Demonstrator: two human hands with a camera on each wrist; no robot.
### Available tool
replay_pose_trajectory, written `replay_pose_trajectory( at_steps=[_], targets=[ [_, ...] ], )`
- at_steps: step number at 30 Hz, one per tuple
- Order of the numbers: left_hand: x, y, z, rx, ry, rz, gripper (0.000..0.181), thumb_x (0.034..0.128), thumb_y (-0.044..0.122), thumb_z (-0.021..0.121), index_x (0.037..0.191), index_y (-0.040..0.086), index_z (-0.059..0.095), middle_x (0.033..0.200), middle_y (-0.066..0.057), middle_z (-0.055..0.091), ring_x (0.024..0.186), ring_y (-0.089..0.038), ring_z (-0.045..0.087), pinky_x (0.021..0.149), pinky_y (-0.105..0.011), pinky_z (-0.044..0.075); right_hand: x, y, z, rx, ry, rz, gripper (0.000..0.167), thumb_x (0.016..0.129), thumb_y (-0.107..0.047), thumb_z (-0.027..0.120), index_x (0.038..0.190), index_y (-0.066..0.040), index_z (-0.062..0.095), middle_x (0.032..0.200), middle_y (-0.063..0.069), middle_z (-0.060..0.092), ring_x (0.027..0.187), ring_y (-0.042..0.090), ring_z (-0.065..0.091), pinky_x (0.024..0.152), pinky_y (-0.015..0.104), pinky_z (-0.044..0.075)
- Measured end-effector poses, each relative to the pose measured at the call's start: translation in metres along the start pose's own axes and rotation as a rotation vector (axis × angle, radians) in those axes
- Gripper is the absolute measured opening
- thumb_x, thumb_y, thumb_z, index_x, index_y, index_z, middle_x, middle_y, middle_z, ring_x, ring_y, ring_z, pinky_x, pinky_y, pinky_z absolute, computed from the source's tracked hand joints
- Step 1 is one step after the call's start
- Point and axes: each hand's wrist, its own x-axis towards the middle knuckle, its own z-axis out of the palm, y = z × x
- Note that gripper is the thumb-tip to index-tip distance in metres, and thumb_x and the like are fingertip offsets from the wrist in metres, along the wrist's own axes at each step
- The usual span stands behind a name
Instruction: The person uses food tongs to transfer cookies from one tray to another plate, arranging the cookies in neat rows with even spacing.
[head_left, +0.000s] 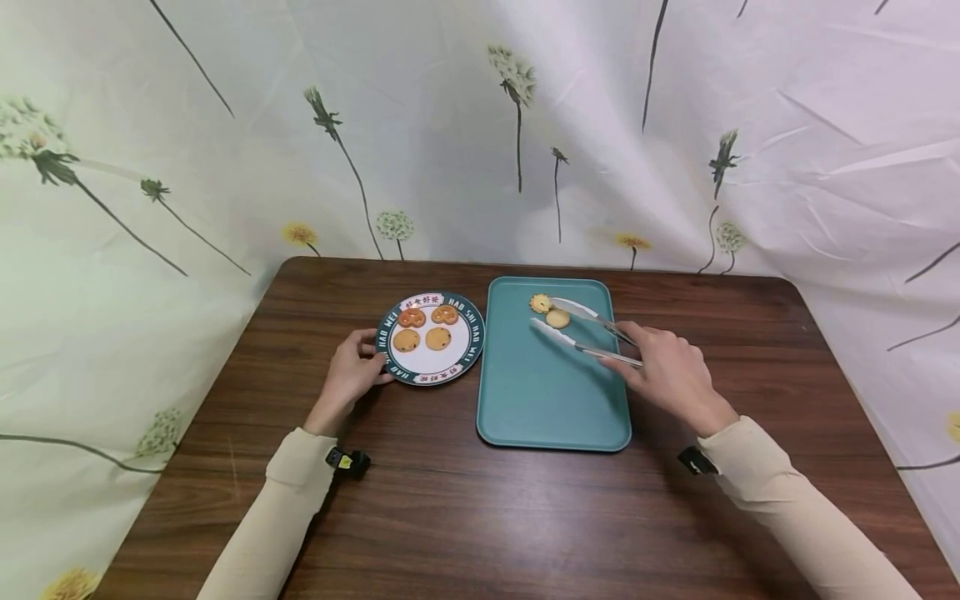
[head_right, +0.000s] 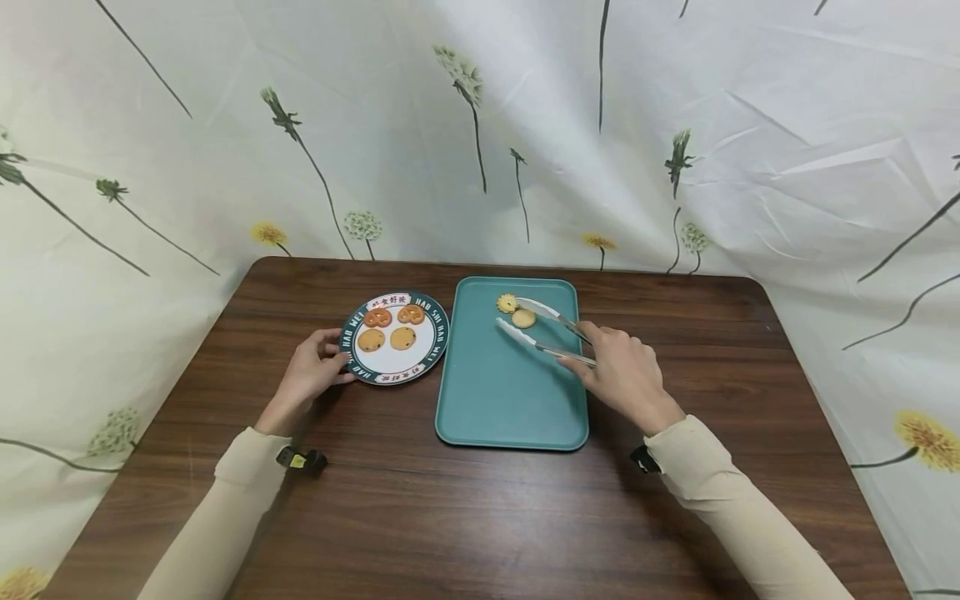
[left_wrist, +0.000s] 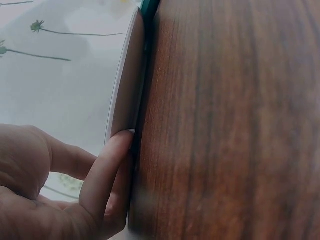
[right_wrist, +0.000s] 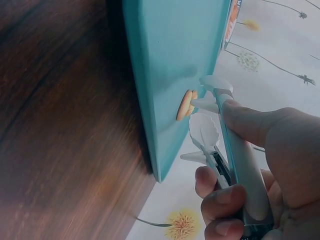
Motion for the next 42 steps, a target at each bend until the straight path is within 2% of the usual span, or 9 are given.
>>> replay_pose_trajectory(
  at_steps=[12, 42],
  targets=[
    [-0.001, 0.000, -0.001, 0.012, 0.005, 0.010, 0.056, 0.1058, 0.007, 0.048, 0.159, 0.000, 0.032, 0.136, -0.026, 0.046, 0.097, -0.023, 0.065, 0.078, -0.021, 0.067, -0.004, 0.005, -0.002, 0.002, 0.002, 0.006, 0.057, 0.094, -0.053, 0.073, 0.137, -0.017, 0.063, 0.078, 0.006, 0.067, 0.059, 0.020, 0.054, 0.040, 0.029, 0.037],
    [-0.002, 0.001, -0.001, 0.012, -0.007, 0.015, 0.056, 0.1057, 0.006, 0.048, 0.159, -0.001, 0.032, 0.135, -0.026, 0.046, 0.098, -0.023, 0.065, 0.077, -0.020, 0.067, -0.005, 0.011, 0.001, 0.003, -0.019, 0.011, 0.057, 0.094, -0.054, 0.072, 0.137, -0.017, 0.063, 0.083, 0.009, 0.071, 0.057, 0.020, 0.055, 0.040, 0.030, 0.039]
  ],
)
